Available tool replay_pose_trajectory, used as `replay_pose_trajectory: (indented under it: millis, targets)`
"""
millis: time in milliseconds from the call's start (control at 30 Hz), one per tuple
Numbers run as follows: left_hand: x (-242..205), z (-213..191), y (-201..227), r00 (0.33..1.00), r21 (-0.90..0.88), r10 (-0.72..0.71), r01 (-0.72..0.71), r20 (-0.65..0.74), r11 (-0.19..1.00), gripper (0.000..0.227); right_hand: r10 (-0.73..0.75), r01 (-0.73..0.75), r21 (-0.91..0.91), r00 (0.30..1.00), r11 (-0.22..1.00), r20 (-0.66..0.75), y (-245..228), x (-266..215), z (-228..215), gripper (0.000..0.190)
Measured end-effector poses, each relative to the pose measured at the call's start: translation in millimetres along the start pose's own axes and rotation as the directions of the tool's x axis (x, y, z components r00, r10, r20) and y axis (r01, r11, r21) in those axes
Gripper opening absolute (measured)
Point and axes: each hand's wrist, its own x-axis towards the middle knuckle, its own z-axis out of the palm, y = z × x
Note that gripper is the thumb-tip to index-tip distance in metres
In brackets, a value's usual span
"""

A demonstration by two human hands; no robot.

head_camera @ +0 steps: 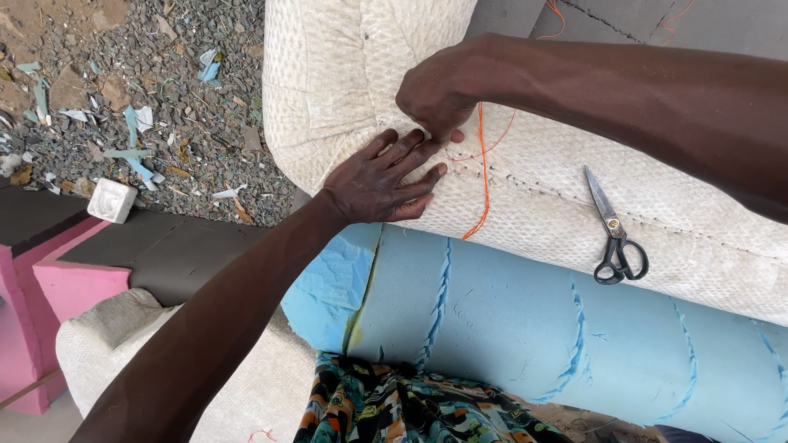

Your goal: Hand-sewing orange thread through white padding to secure it to a furniture frame.

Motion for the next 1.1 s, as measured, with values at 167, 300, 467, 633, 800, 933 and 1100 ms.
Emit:
replay_pose_trajectory:
  millis: [167, 300, 467, 633, 800, 933, 1100]
  targets:
    - [-1.2, 0.3, 2.9, 1.000, 0.023, -0.001, 0.001, -0.003, 1.000, 0.030, 0.032, -0.025, 0.059, 0.992, 0.998, -0.123, 2.2, 14.5, 28.1, 0.020]
    - [-3.0, 8.0, 7.5, 0.999, 0.048, -0.042, 0.041, 0.014, 0.998, 0.034, 0.121, -0.058, 0.153, 0.888, 0.987, -0.443, 8.7, 28.4, 74.8, 0.020]
    - [-0.9, 10.4, 7.9, 0.999, 0.075, -0.030, 0.029, 0.011, 0.997, 0.041, 0.355, 0.138, 0.537, 0.613, 0.832, -0.706, -5.9, -20.9, 114.7, 0.034]
    - [2.5, 8.7, 12.9, 1.000, 0.124, -0.026, 0.026, 0.004, 0.992, 0.041, 0.428, 0.208, 0.512, 0.343, 0.833, -0.836, -21.4, -13.4, 132.1, 0.030]
    - [-0.4, 8.8, 12.8, 0.998, 0.115, -0.059, 0.060, -0.009, 0.992, 0.046, 0.447, 0.179, 0.522, 0.337, 0.834, -0.829, 7.2, 47.7, 126.2, 0.033]
    - [-0.4, 4.0, 18.6, 0.994, 0.134, -0.107, 0.106, -0.001, 0.985, 0.047, 0.379, 0.166, 0.478, 0.413, 0.862, -0.828, 10.0, 44.6, 123.9, 0.031]
    - [7.6, -6.3, 21.8, 0.994, 0.084, -0.105, 0.102, 0.024, 0.991, 0.046, 0.418, -0.021, 0.502, 0.586, 0.864, -0.695, -6.4, 15.8, 120.0, 0.021]
